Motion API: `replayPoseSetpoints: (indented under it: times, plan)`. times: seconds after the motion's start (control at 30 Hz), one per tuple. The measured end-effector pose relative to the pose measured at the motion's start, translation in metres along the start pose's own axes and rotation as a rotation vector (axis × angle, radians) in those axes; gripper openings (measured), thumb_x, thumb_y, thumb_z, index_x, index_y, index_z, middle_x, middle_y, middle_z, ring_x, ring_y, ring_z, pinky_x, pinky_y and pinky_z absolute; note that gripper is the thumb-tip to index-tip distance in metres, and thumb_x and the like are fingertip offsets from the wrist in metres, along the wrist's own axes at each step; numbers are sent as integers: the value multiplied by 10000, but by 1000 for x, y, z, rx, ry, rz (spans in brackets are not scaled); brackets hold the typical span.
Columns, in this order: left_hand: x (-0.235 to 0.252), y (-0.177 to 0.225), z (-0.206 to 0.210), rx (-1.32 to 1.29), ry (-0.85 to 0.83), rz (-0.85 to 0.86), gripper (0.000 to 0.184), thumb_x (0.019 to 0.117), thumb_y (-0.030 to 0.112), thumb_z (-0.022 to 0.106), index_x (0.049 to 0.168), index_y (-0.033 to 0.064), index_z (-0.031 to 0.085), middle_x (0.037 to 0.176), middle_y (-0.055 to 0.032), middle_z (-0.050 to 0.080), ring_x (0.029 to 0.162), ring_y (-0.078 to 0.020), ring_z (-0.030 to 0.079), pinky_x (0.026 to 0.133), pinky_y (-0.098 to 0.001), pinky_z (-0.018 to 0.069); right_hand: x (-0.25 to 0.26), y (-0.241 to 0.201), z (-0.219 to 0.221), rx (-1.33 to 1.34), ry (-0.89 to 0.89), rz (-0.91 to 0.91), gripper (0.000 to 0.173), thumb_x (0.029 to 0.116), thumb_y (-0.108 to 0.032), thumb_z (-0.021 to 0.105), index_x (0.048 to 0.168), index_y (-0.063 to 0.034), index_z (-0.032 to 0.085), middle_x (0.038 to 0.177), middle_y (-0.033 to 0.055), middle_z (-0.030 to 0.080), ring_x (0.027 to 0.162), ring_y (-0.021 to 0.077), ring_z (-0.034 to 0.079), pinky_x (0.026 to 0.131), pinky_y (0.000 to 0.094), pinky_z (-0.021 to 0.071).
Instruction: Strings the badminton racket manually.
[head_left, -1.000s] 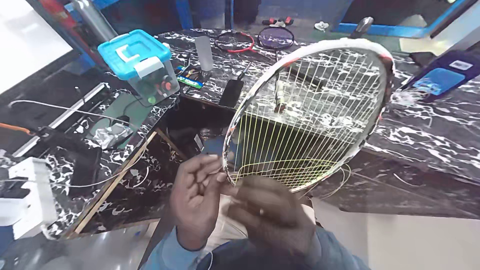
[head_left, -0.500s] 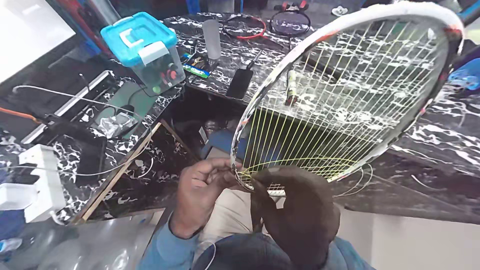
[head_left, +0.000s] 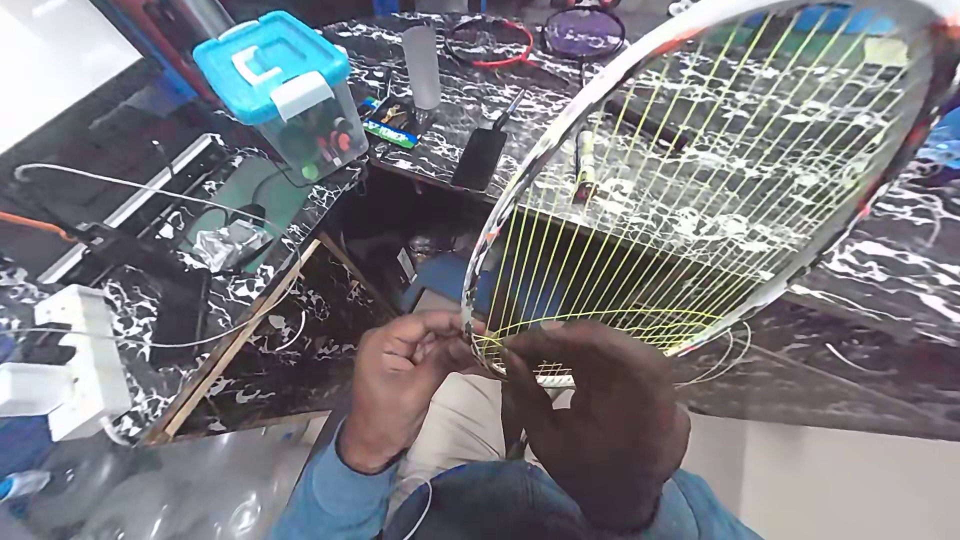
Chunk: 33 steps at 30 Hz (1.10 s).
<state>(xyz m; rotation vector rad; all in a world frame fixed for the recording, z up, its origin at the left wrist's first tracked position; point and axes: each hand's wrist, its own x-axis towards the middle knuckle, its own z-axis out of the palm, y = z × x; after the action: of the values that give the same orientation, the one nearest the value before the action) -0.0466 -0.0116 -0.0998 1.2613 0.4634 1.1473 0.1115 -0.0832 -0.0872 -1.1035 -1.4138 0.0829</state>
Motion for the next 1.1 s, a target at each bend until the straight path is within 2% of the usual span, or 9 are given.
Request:
replayPoseSetpoints:
  times: [0.5, 0.63, 0.77, 0.83, 0.9, 0.97, 1.03, 1.07, 1.1]
  plan:
    - [-1, 2, 2, -32, -6, -7, 200, 943, 109, 729, 1112, 5, 743, 990, -122, 759, 850, -168, 750, 809, -356, 648, 1, -2, -1, -21, -17, -17, 336, 919, -48, 748, 1200, -80, 566, 947, 22, 736, 840, 84, 718, 762, 237, 630]
    - [-2, 0, 4, -82, 25, 1, 229, 919, 69, 747, 1141, 31, 709, 1002, -103, 734, 851, -159, 731, 805, -357, 642, 3, -4, 5, -71, 5, -43, 335, 909, -50, 758, 1211, -76, 616, 946, 28, 734, 846, 78, 699, 765, 217, 611]
    - [-3, -4, 11, -162, 141, 46, 167, 884, 10, 762, 1049, 23, 736, 957, -141, 756, 807, -190, 754, 758, -367, 655, 16, -11, 5, -144, -12, -101, 329, 939, -72, 730, 1243, -79, 602, 1018, 49, 722, 898, 88, 698, 777, 226, 603]
    - [-4, -8, 12, -167, 202, 57, 118, 888, 22, 762, 1006, 30, 752, 914, -134, 757, 783, -185, 752, 736, -369, 655, 41, -16, -12, -339, 36, -189, 322, 954, -138, 725, 1261, -98, 633, 1197, 47, 681, 1100, 116, 653, 929, 276, 551]
    - [-4, -9, 14, -149, 246, 34, 99, 900, 20, 740, 998, 32, 752, 910, -114, 738, 755, -163, 724, 708, -350, 644, 82, -11, -36, -604, 54, -225, 406, 1006, -262, 663, 1375, -98, 627, 1377, 155, 608, 1231, 269, 594, 1031, 460, 464]
    - [-1, -4, 17, -121, 272, 29, 108, 946, 26, 693, 1047, 12, 729, 944, -145, 742, 777, -206, 742, 725, -379, 654, 128, 10, -54, -713, -84, -165, 432, 1071, -390, 528, 1402, -127, 616, 1349, 215, 607, 1213, 371, 596, 1010, 587, 448]
    - [8, 16, 2, -58, 282, 99, 133, 1033, 32, 539, 1139, 21, 617, 1119, -232, 731, 951, -344, 757, 855, -494, 635, 160, 35, -56, -675, -210, -155, 463, 1092, -446, 436, 1360, -117, 621, 1205, 254, 640, 1095, 450, 624, 887, 661, 466]
    - [11, 36, -15, -35, 309, 164, 134, 1075, 88, 470, 1144, 56, 580, 1125, -220, 733, 1001, -360, 746, 907, -522, 611, 163, 48, -58, -662, -231, -138, 478, 1092, -451, 419, 1375, -108, 595, 1182, 270, 627, 1070, 469, 623, 852, 676, 474]
    - [11, 63, -38, -16, 364, 236, 167, 1095, 129, 412, 1112, 92, 574, 1040, -168, 742, 960, -326, 748, 905, -513, 609, 160, 61, -62, -655, -214, -109, 479, 1094, -445, 416, 1403, -110, 568, 1197, 275, 619, 1073, 465, 625, 852, 672, 486]
